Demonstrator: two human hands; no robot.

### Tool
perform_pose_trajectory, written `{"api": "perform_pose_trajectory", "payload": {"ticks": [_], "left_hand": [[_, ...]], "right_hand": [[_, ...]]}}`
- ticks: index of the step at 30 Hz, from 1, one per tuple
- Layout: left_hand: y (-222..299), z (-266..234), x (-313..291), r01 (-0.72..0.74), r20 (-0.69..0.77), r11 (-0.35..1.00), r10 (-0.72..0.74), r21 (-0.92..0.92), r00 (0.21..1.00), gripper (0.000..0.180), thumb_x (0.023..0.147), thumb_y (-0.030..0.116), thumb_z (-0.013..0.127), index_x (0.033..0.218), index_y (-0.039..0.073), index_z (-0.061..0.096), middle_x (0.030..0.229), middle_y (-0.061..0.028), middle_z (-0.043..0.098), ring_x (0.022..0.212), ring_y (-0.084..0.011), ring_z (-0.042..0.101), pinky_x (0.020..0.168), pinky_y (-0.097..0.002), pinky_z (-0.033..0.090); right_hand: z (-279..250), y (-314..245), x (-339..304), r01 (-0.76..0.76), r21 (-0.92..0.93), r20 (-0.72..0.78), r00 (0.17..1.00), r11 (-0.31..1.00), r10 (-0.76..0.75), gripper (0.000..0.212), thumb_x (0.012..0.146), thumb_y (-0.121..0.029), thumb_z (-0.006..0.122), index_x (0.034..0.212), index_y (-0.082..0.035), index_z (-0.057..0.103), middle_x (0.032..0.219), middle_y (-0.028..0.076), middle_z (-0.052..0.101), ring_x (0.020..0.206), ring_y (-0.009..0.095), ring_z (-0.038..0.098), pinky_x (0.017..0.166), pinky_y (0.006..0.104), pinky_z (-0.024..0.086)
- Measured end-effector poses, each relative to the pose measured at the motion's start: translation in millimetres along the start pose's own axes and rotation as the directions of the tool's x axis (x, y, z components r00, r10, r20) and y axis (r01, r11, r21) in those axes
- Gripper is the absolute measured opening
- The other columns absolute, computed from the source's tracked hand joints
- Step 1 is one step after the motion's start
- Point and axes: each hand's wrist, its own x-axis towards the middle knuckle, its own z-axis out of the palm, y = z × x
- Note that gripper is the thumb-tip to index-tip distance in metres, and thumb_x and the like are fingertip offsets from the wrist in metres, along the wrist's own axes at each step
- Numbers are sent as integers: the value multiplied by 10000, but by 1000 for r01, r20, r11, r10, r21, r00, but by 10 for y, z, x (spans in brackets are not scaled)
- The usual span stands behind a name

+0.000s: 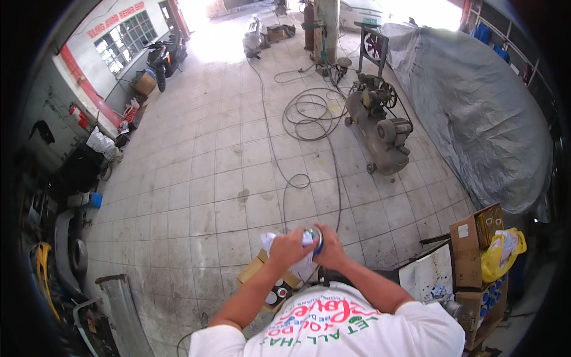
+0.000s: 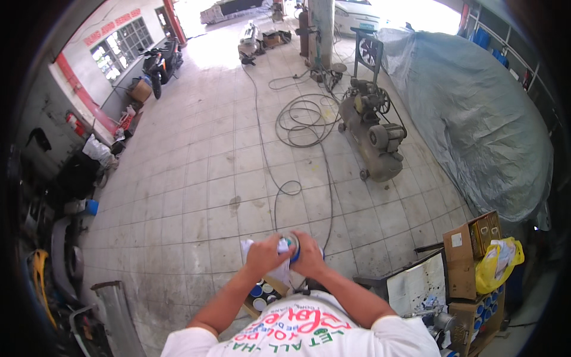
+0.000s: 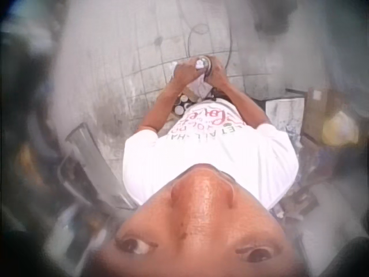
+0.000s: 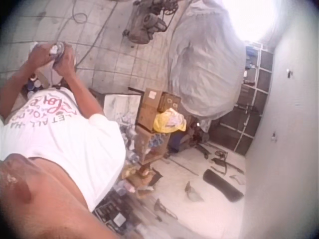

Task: The person pours a liquid from a yellow can into a small container, then uses a white cloth to wipe the hood of a black car that is partially covered with newspaper. The person moves around the vehicle to clean different sections of the hood.

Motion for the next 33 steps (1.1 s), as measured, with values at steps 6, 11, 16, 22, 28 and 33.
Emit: {"api": "perform_pose_trajectory", "payload": {"ticks": [6,11,16,22,28,33], "left_hand": [[-243,-270,2044,266,-191,954,-238,139,952,530,943,565,680,880,39,676,668,-238,680,619,-421,698,576,-518,557],[-1236,-725,3300,364,-231,890,-429,-274,873,513,1021,489,625,883,3,715,756,-168,717,687,-291,707,646,-423,541],[-3070,-787,4083,209,-328,620,-636,-756,699,380,1093,364,591,1111,5,716,945,-14,672,840,-80,570,771,-283,481],[-4953,-1270,5784,195,-644,793,-589,-577,488,299,1057,264,661,1202,2,664,994,-56,679,919,-137,612,863,-298,515],[-5685,-1927,7879,-121,-301,330,-574,-936,761,381,1072,342,595,1301,37,604,1012,-77,672,871,-122,616,824,-285,518],[-6774,-2026,9305,-142,-113,-40,-414,-989,903,511,1038,442,546,1347,35,563,1065,-141,679,880,-172,629,805,-296,519]], "right_hand": [[-389,354,2165,236,-164,-219,938,958,-269,604,812,-138,751,1366,-34,531,1245,217,635,1197,409,600,990,497,444],[-282,521,3807,76,227,-322,947,971,1,778,728,-170,908,1381,-37,506,1239,173,665,1148,358,669,959,453,522],[8,766,5207,147,218,-136,984,965,-120,942,649,-190,972,1425,-51,457,1237,122,674,1159,289,685,993,408,541],[533,835,7002,205,271,157,954,940,-254,1002,588,-245,1010,1430,-71,493,1517,227,450,1444,393,446,1155,469,420],[1168,595,9015,101,289,248,953,952,-176,1075,549,-274,1025,1463,-110,484,1684,285,166,1566,455,244,1207,507,368],[1659,795,10917,120,322,211,958,939,-195,1063,551,-261,1013,1460,-101,485,1583,247,317,1484,448,353,1213,499,353]]}}
